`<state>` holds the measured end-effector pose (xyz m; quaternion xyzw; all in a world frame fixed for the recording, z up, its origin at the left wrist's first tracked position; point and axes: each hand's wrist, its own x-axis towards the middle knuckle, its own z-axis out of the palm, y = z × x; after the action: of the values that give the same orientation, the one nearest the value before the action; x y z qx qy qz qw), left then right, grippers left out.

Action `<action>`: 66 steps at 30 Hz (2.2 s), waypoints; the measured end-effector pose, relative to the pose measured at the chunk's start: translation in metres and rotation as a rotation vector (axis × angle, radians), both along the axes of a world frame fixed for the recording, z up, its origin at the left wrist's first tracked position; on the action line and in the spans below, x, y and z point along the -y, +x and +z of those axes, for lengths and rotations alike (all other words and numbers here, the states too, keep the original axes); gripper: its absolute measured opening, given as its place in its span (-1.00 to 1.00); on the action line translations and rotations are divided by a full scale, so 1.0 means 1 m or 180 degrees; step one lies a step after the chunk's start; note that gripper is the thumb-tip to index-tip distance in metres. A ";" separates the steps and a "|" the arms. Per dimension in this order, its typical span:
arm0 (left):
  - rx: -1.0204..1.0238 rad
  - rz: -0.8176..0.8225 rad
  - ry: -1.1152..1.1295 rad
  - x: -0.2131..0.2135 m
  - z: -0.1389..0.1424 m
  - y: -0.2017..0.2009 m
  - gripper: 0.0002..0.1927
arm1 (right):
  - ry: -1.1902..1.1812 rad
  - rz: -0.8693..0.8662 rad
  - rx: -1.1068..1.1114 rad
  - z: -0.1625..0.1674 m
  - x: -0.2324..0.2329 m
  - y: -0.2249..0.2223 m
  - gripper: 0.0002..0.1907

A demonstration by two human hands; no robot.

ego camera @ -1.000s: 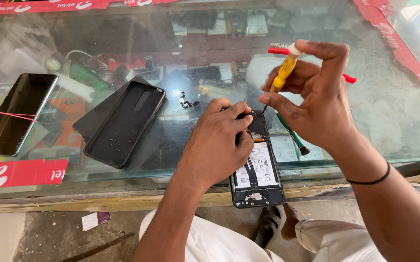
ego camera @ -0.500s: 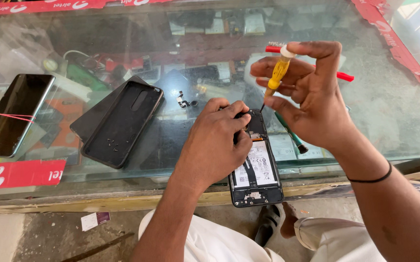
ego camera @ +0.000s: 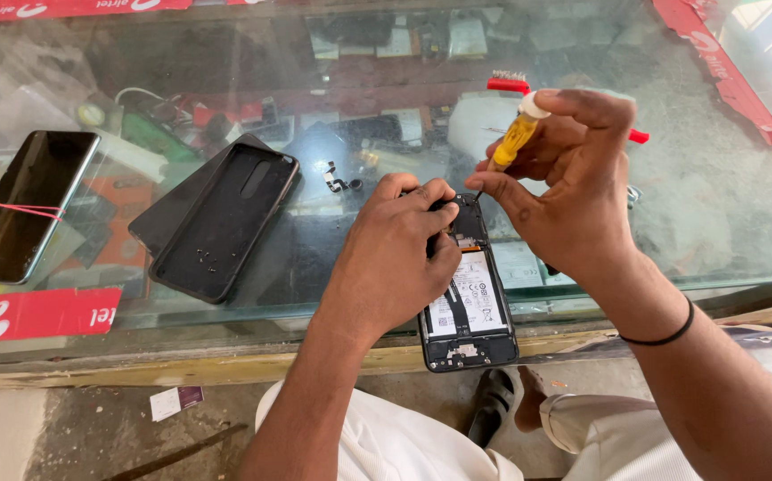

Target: The person uses a yellow-handled screwdriver to remove screws from the internal frame of a disassembled smartphone. They then use a green-handled screwdriver to continue unscrewing components near the camera module. The phone remains open on the glass counter, and the removed screws are placed nearby.

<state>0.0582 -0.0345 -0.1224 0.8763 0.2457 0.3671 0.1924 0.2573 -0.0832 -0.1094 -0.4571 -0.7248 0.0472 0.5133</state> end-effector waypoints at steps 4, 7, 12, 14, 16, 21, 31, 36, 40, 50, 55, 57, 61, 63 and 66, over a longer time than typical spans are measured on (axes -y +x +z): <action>-0.0009 -0.0010 0.0061 -0.001 -0.001 0.001 -0.68 | -0.0333 0.0407 -0.0218 0.005 0.001 0.009 -0.32; -0.0018 0.0010 -0.0013 -0.001 -0.001 0.001 -0.68 | -0.0201 -0.0261 -0.0133 -0.003 0.000 0.010 -0.22; 0.0038 -0.0023 0.0001 0.001 -0.001 0.001 -0.68 | 0.0356 -0.0193 -0.0314 -0.005 0.026 0.005 -0.32; 0.0090 0.0004 -0.0020 0.001 -0.002 0.001 -0.69 | 0.0887 -0.0649 -0.0730 -0.015 0.072 0.000 -0.45; 0.0094 0.0053 -0.0111 0.002 -0.002 -0.002 -0.69 | 0.1056 -0.1340 -0.1485 -0.044 0.123 -0.010 -0.57; 0.0186 0.0017 0.0030 0.001 -0.001 -0.003 -0.69 | -0.1579 -0.0939 -0.3398 -0.144 0.187 -0.034 -0.62; 0.0411 -0.0151 -0.1040 -0.001 0.019 -0.008 -0.58 | -0.2147 -0.1213 -0.4126 -0.163 0.161 -0.075 -0.63; 0.0616 -0.0180 -0.2608 0.011 0.018 -0.008 -0.68 | -0.2289 -0.2112 -0.3521 -0.188 0.172 -0.085 -0.66; 0.1061 -0.0601 -0.3018 0.017 0.008 -0.009 -0.65 | -0.2461 -0.2429 -0.3437 -0.194 0.179 -0.089 -0.67; 0.1183 -0.0548 -0.3279 0.017 0.006 -0.007 -0.70 | -0.2679 -0.2269 -0.3804 -0.190 0.171 -0.090 -0.67; 0.1120 -0.0371 -0.3233 0.017 0.005 -0.006 -0.75 | -0.2913 -0.2457 -0.3642 -0.195 0.174 -0.090 -0.67; 0.1105 -0.0386 -0.3471 0.015 0.005 -0.007 -0.70 | -0.2861 -0.2538 -0.3716 -0.196 0.175 -0.091 -0.66; 0.1205 -0.0772 -0.3544 0.011 0.007 -0.009 -0.67 | -0.2964 -0.2695 -0.3693 -0.198 0.174 -0.091 -0.64; 0.1249 -0.0819 -0.3570 0.010 0.007 -0.009 -0.65 | -0.3018 -0.2654 -0.3601 -0.199 0.175 -0.090 -0.63; 0.1304 -0.0751 -0.3689 0.011 0.008 -0.008 -0.67 | -0.3028 -0.2655 -0.3538 -0.203 0.177 -0.087 -0.64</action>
<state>0.0497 -0.0456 -0.1142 0.5626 0.2646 0.3110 0.7189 0.1699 -0.2604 -0.3121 -0.7653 -0.0411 0.3723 0.5236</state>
